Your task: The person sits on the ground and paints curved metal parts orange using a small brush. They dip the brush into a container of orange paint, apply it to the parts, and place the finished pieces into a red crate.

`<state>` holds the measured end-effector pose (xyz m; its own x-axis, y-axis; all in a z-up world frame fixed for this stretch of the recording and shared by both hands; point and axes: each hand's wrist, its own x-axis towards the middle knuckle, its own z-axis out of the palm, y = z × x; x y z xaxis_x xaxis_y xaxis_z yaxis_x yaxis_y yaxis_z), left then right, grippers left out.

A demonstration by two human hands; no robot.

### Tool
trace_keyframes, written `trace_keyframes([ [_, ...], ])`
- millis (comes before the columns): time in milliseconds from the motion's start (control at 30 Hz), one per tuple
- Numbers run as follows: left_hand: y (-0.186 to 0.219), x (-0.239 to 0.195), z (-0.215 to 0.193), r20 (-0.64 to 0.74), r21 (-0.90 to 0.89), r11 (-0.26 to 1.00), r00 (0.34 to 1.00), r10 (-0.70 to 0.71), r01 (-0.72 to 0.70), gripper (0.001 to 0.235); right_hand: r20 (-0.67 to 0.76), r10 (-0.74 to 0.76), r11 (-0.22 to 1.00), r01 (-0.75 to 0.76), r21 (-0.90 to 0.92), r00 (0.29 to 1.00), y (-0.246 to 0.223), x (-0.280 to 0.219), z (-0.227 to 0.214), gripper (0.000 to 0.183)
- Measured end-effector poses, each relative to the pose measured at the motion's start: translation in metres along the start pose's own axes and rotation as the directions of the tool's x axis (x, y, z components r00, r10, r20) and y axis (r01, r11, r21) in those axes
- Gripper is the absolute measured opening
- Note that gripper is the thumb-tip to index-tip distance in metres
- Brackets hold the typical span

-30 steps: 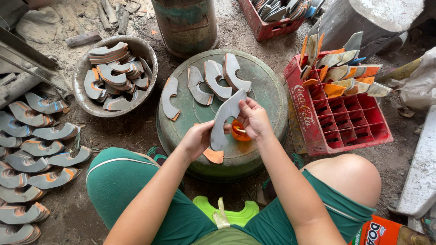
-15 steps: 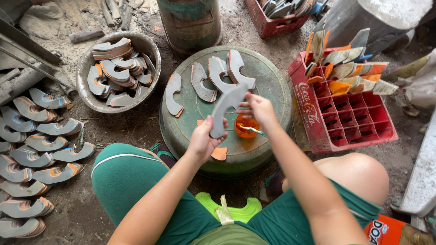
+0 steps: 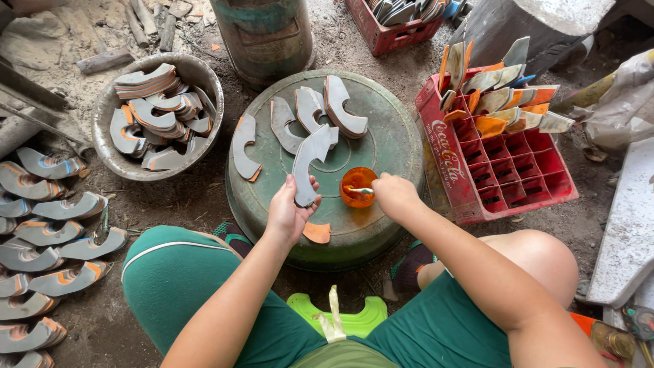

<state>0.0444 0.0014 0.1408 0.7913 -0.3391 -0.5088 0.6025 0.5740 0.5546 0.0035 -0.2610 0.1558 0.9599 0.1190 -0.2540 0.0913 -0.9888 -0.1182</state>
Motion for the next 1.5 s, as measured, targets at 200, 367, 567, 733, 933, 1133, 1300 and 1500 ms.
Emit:
trace_keyframes([
  [200, -0.003, 0.013, 0.0, -0.008, 0.03, 1.0, 1.0, 0.009, -0.009, 0.045, -0.172, -0.08, 0.996, 0.072, -0.053, 0.982, 0.013, -0.008, -0.016, 0.008],
  [367, -0.017, 0.02, 0.0, -0.027, 0.089, 0.996, 0.999, -0.023, 0.025, 0.044, -0.286, -0.128, 0.992, 0.116, -0.058, 0.95, 0.006, -0.011, -0.024, 0.01],
  [567, -0.049, 0.039, 0.006, -0.077, 0.145, 0.988, 0.996, -0.05, 0.061, 0.042, -0.35, -0.221, 0.965, 0.152, -0.213, 0.91, -0.004, -0.012, -0.035, 0.008],
  [733, -0.059, 0.057, 0.007, -0.046, 0.165, 0.986, 0.999, -0.003, 0.01, 0.046, -0.393, -0.15, 0.986, 0.106, -0.132, 0.907, 0.006, -0.036, -0.069, 0.009],
  [933, -0.057, 0.054, 0.009, -0.03, 0.16, 0.987, 0.999, -0.016, 0.02, 0.044, -0.402, 0.016, 0.987, 0.049, 0.151, 0.916, 0.031, -0.073, -0.084, 0.012],
  [1133, -0.038, 0.041, 0.012, -0.026, 0.084, 0.996, 1.0, -0.005, 0.008, 0.046, -0.135, 0.34, 0.867, -0.254, 0.428, 0.931, 0.051, -0.084, -0.053, 0.025],
  [1300, -0.034, 0.035, 0.02, -0.031, 0.09, 0.996, 0.999, -0.018, 0.021, 0.047, -0.232, 0.278, 0.883, -0.153, 0.443, 0.932, 0.044, -0.092, -0.032, 0.023],
  [1500, -0.033, 0.035, 0.016, -0.009, 0.079, 0.997, 1.0, -0.013, 0.014, 0.048, -0.373, 0.19, 0.926, -0.039, 0.377, 0.908, 0.04, -0.097, -0.008, 0.019],
])
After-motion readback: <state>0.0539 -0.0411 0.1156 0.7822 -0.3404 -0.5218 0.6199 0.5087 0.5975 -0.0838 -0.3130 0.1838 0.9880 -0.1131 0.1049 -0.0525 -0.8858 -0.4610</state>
